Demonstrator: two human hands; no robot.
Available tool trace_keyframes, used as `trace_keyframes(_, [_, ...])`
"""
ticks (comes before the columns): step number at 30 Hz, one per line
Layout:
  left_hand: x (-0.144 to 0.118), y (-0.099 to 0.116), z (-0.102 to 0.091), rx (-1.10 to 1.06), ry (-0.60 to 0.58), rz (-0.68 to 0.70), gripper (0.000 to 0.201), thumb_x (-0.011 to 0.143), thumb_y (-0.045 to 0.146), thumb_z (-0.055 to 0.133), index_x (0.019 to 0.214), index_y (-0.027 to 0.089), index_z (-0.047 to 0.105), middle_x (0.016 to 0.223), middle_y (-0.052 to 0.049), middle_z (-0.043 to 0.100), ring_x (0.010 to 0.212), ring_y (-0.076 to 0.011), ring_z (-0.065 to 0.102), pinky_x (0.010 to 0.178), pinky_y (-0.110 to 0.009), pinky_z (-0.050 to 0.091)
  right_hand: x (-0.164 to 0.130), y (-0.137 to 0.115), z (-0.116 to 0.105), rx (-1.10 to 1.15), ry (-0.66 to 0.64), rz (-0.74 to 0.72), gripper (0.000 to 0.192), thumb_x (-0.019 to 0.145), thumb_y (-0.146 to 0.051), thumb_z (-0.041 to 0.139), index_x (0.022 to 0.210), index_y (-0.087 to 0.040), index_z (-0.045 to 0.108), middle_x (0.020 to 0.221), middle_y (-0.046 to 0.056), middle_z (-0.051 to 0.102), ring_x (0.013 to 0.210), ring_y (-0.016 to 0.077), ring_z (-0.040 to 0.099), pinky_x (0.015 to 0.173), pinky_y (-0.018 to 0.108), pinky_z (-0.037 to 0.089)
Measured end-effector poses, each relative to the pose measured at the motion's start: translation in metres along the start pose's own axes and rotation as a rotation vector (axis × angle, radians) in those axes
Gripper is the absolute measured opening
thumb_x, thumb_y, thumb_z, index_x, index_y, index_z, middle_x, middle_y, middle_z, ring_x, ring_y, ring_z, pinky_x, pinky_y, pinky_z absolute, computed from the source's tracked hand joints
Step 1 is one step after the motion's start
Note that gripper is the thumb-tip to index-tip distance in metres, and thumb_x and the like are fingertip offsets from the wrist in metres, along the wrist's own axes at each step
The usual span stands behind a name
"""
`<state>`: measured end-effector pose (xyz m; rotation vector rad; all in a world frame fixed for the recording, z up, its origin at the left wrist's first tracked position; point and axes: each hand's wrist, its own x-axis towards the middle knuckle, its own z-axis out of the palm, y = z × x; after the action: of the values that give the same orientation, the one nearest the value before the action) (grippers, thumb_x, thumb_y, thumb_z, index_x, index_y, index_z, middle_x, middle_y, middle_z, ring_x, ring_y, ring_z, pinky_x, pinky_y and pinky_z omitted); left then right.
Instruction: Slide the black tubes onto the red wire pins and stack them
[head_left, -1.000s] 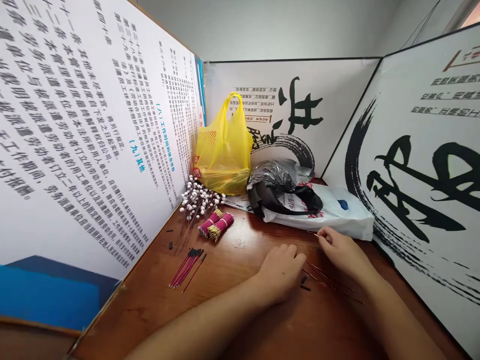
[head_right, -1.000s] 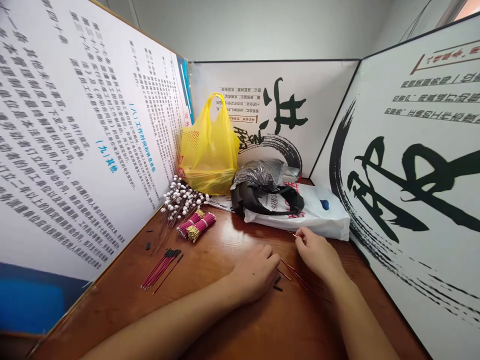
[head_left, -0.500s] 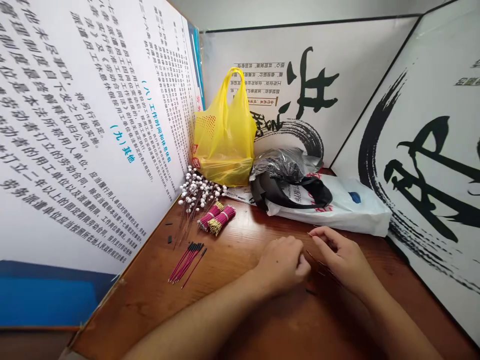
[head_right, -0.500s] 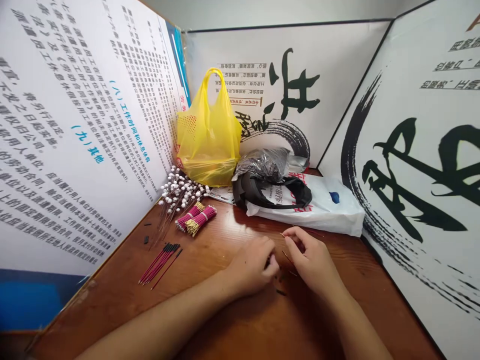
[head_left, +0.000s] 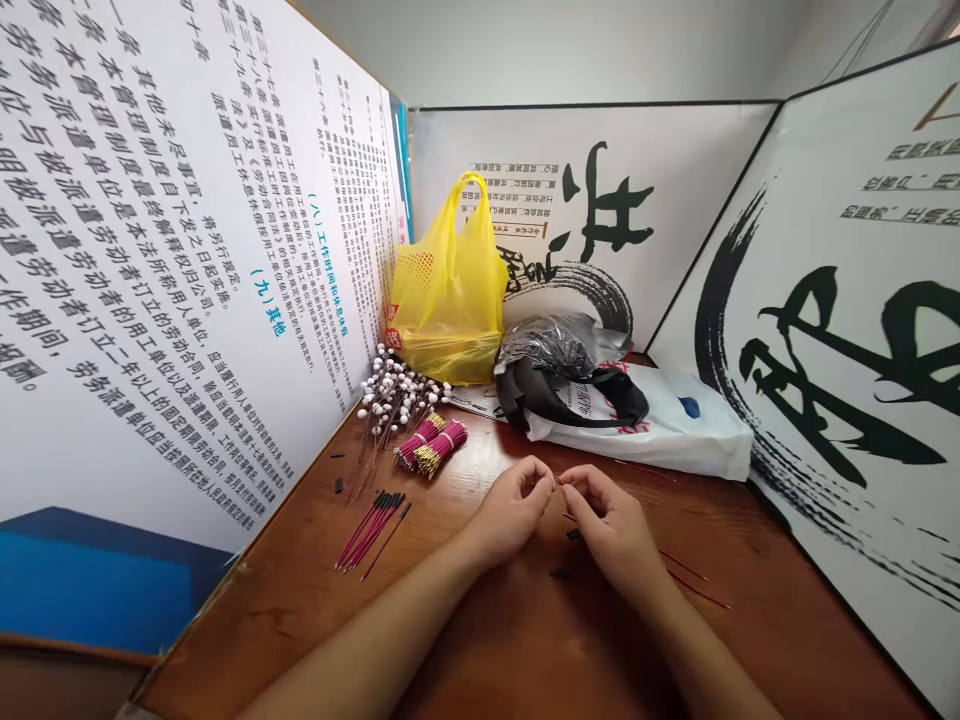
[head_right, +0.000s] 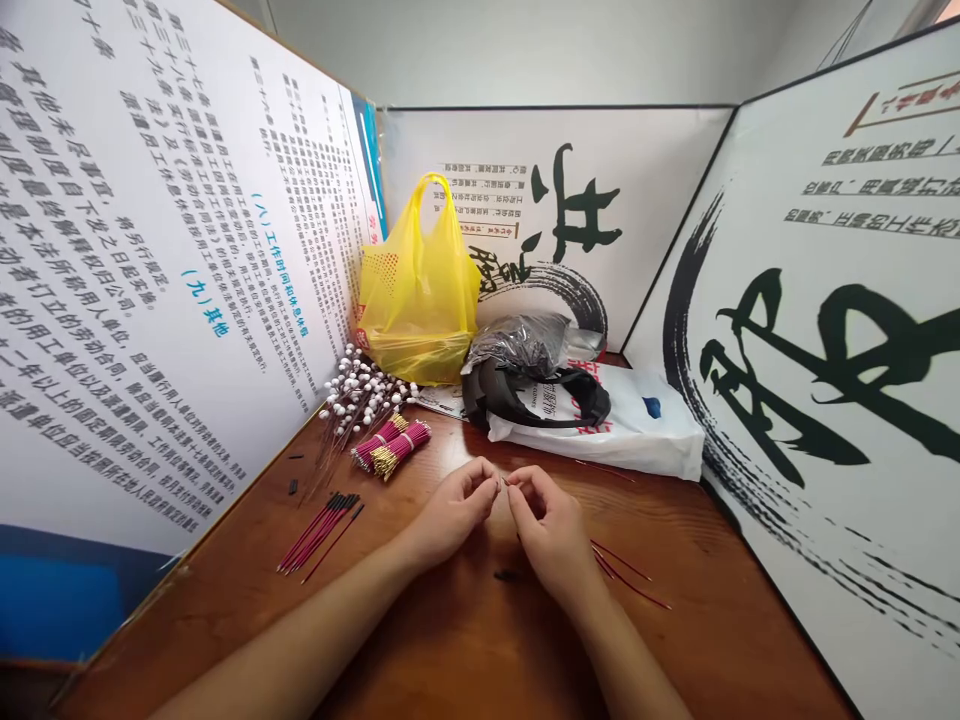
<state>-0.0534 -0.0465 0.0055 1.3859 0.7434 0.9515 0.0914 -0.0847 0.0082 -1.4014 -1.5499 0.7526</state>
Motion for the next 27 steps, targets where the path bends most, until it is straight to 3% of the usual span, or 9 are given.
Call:
trace_keyframes(9, [-0.003,0.003,0.001,0.131,0.03,0.121,0.008,0.086,0.024,0.049,0.085,0.016,0.048,0.077,0.002,0.046,0.067,-0.0094,0.041,0.061,-0.022,0.035,-0.005,-0.004,0.0,-0.03,-0.009,-0.029,0.022,0.092,-0.039,0.049,0.092,-0.019,0.059,0.068,-0.002,0.056,0.057,0.0129,0.047,0.052,0.024,0.037])
trace_keyframes(27, [-0.004,0.0,-0.004,0.294,0.013,0.134,0.011,0.088,0.028,0.05,0.088,0.017,0.052,0.077,0.001,0.051,0.067,-0.0109,0.045,0.062,-0.023,0.036,-0.003,-0.001,-0.001,-0.024,0.003,-0.025,0.023,0.091,-0.04,0.049,0.091,-0.019,0.059,0.069,0.0,0.055,0.061,0.0148,0.05,0.053,0.025,0.04])
